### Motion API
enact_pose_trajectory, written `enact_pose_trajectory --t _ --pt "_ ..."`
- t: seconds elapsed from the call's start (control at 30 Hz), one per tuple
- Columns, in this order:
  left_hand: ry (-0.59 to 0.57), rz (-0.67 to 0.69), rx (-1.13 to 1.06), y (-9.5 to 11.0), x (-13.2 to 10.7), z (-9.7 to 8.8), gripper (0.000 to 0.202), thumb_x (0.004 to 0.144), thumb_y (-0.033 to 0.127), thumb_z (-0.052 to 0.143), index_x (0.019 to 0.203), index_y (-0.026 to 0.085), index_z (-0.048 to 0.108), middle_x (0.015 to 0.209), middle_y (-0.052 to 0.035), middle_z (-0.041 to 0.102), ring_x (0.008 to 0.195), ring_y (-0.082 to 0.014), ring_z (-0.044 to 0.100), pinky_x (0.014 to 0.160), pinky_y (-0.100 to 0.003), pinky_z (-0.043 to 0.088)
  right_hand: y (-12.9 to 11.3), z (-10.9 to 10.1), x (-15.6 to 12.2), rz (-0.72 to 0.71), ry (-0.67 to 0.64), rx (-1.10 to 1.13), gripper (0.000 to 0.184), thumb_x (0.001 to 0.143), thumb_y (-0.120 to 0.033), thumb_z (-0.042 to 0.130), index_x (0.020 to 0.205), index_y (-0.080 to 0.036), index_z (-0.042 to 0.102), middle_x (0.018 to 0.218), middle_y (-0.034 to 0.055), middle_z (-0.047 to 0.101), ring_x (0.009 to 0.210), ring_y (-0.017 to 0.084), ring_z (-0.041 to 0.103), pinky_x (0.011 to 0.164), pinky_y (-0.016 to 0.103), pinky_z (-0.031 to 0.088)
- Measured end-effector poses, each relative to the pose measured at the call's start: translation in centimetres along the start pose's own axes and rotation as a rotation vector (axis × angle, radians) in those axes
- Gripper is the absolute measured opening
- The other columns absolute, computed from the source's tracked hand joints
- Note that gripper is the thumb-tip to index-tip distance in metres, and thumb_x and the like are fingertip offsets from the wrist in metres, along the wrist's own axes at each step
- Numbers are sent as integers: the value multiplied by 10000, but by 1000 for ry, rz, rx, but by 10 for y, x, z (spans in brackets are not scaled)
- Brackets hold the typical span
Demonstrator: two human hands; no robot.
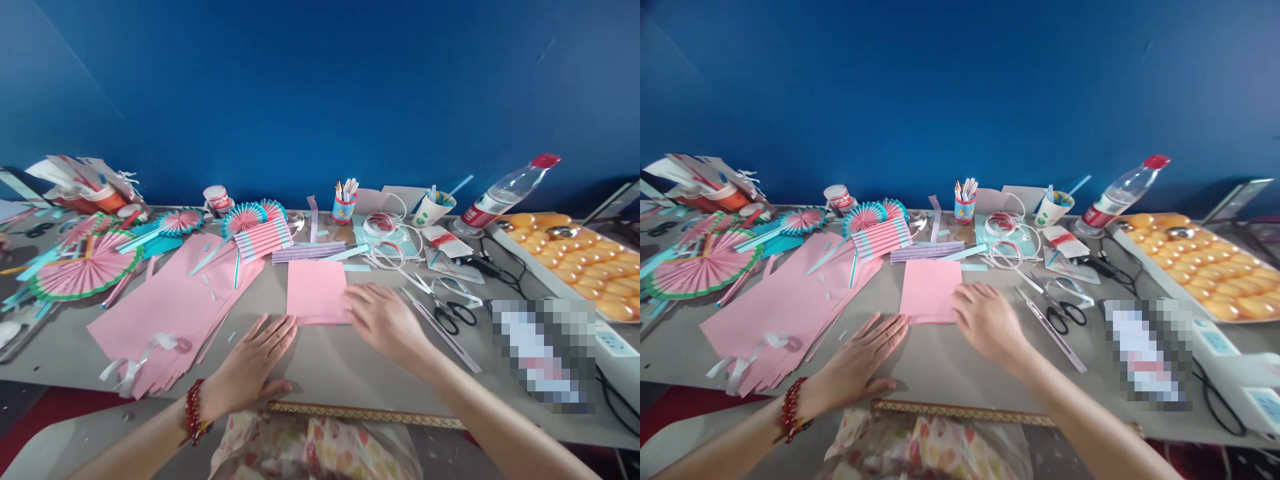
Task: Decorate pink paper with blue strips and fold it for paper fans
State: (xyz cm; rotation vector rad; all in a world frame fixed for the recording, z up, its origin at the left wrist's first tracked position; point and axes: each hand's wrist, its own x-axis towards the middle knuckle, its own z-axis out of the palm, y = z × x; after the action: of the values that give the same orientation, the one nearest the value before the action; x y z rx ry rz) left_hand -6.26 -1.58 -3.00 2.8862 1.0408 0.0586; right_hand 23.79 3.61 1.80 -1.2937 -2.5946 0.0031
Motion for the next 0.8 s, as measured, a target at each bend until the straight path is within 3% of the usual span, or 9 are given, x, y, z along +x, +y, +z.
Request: enact_pose_trajectory --t 0.1,0.17,0.3,0.37,0.43,0.53,0.6,0.67,0.8 --pt "67 -12 -102 -2 -3 -3 699 972 515 425 1534 164 205 1577 -138 269 1457 -271 254 1195 -493 211 -17 17 14 -109 -144 29 163 915 -196 539 1030 -172 653 1081 100 674 1003 235 592 862 368 452" --pt "179 -122 -241 -1 -8 -8 504 1000 400 415 1460 197 369 1567 -125 303 1434 -261 311 1167 -448 299 -22 28 17 -90 -172 53 143 912 -152 520 954 -178 654 1006 90 676 958 230 589 834 356 451" --pt "342 -425 -670 8 -12 -18 285 1017 317 379 1157 232 612 1292 -89 616 1191 -217 587 999 -342 490 -19 32 12 -20 1 336 93 917 -187 548 973 -205 620 951 50 666 905 200 586 806 322 457" --pt "273 -467 -888 15 -6 -19 305 1006 362 414 1243 252 572 1217 -83 656 1034 -194 665 845 -285 560 -22 28 7 53 119 484 70 906 -196 569 967 -217 596 925 33 655 858 181 590 774 300 466" --pt "233 -431 -999 21 7 -19 489 969 412 495 1427 268 401 1326 -116 589 1009 -200 675 664 -225 571 -30 24 3 124 189 581 56 897 -207 582 949 -225 570 897 23 637 812 169 594 745 288 476" --pt "335 -335 -924 29 33 -19 627 914 443 582 1454 222 352 1344 -162 566 1062 -244 654 562 -210 539 -46 23 0 125 194 647 86 891 -238 596 952 -233 536 900 21 621 770 160 605 709 278 495" --pt "359 -316 -812 32 50 -22 381 948 387 536 1286 211 533 1140 -114 684 963 -226 683 679 -265 560 -54 26 0 58 203 610 146 882 -249 605 1002 -231 525 981 51 629 821 180 624 719 295 516" --pt "399 -291 -695 31 62 -28 275 978 297 471 1222 217 570 1080 -87 707 940 -211 688 792 -306 555 -56 30 0 -17 229 525 258 861 -261 632 1090 -223 519 1099 97 627 937 224 633 778 340 537" --pt "469 -153 -459 20 69 -41 473 954 103 365 1411 222 406 1319 -96 604 1160 -188 605 959 -314 504 -42 30 -2 -68 203 433 425 863 -321 643 1253 -228 500 1224 120 617 1088 255 609 883 389 534"
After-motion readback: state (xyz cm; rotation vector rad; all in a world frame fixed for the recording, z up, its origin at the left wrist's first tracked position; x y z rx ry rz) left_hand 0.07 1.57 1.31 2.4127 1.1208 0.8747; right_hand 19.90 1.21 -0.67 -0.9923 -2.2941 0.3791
